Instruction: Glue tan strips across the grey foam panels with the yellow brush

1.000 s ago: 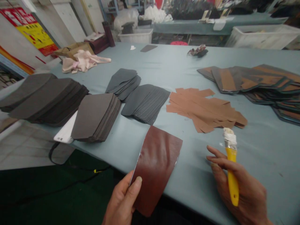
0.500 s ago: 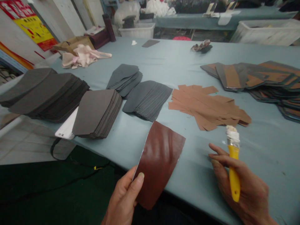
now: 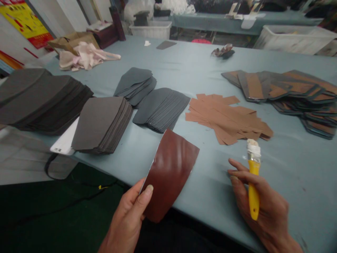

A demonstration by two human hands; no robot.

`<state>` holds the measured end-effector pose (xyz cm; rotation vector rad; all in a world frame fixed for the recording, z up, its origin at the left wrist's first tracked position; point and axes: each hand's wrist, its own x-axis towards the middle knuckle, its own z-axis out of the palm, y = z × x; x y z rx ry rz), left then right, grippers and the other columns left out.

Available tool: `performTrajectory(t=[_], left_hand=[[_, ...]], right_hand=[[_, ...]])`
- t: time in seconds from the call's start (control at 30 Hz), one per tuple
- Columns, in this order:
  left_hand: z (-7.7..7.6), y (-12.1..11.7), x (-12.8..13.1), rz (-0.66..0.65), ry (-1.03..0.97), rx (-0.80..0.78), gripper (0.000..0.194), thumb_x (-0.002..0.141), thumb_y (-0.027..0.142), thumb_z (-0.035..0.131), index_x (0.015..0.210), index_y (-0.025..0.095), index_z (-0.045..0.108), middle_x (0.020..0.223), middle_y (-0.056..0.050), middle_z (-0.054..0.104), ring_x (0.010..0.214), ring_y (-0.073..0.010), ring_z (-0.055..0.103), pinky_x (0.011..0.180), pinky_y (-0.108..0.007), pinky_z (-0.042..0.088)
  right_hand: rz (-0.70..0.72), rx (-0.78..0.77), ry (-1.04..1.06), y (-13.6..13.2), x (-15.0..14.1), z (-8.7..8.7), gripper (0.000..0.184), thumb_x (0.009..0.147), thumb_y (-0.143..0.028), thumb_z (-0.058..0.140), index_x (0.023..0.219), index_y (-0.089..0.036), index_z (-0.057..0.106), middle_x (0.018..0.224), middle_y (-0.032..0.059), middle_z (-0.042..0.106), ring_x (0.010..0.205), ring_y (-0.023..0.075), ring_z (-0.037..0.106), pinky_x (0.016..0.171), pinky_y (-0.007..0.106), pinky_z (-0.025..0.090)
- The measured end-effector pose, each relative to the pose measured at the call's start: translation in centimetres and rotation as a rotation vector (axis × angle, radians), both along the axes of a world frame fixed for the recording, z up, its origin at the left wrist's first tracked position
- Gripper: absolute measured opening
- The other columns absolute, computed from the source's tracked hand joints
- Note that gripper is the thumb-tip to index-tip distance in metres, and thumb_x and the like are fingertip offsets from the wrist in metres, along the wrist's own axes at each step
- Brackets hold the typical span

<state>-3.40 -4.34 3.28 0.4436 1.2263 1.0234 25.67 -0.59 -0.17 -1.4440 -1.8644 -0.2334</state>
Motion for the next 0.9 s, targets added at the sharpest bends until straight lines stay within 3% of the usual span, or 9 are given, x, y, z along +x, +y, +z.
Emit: performTrajectory(t=[0.27, 0.47, 0.73, 0.9], left_hand=[[0.7, 1.9, 0.0, -0.036, -0.086, -0.009, 0.053, 0.087, 0.049, 0.081, 0.134, 0.025, 0.074, 0.135, -0.010, 0.075, 0.133, -0.0367, 0.065, 0.110, -0.044, 0.056], [0.3, 2.2, -0.1, -0.021, -0.061, 0.003, 0.054, 0.088, 0.047, 0.081, 0.136, 0.024, 0.073, 0.133, -0.011, 0.076, 0.129, -0.0365, 0.068, 0.109, -0.045, 0.056], [1.6, 4.2, 0.3, -0.020, -0.092, 0.028, 0.054, 0.084, 0.046, 0.085, 0.131, 0.023, 0.076, 0.130, -0.011, 0.077, 0.128, -0.0363, 0.068, 0.109, -0.044, 0.057], [1.5, 4.3, 0.8, -0.055, -0.125, 0.008, 0.052, 0.084, 0.046, 0.086, 0.129, 0.023, 0.076, 0.132, -0.011, 0.076, 0.128, -0.0353, 0.068, 0.104, -0.041, 0.060]], right_hand=[[0.005, 0.002, 0.014, 0.0, -0.2, 0.4, 0.009, 0.105, -0.028, 0.062, 0.101, -0.021, 0.065, 0.110, 0.0117, 0.082, 0.087, 0.0221, 0.083, 0.071, 0.024, 0.065], [-0.006, -0.006, 0.028, 0.0, -0.2, 0.4, 0.007, 0.105, -0.029, 0.062, 0.102, -0.023, 0.065, 0.112, 0.0101, 0.082, 0.088, 0.0231, 0.083, 0.067, 0.025, 0.065], [-0.001, 0.006, 0.026, 0.0, -0.1, 0.2, 0.009, 0.105, -0.029, 0.062, 0.101, -0.021, 0.065, 0.112, 0.0125, 0.082, 0.087, 0.0226, 0.083, 0.071, 0.024, 0.065], [0.013, 0.040, 0.031, 0.3, -0.2, 0.5, 0.005, 0.104, -0.026, 0.062, 0.101, -0.022, 0.064, 0.108, 0.0116, 0.083, 0.084, 0.0223, 0.083, 0.071, 0.025, 0.066]])
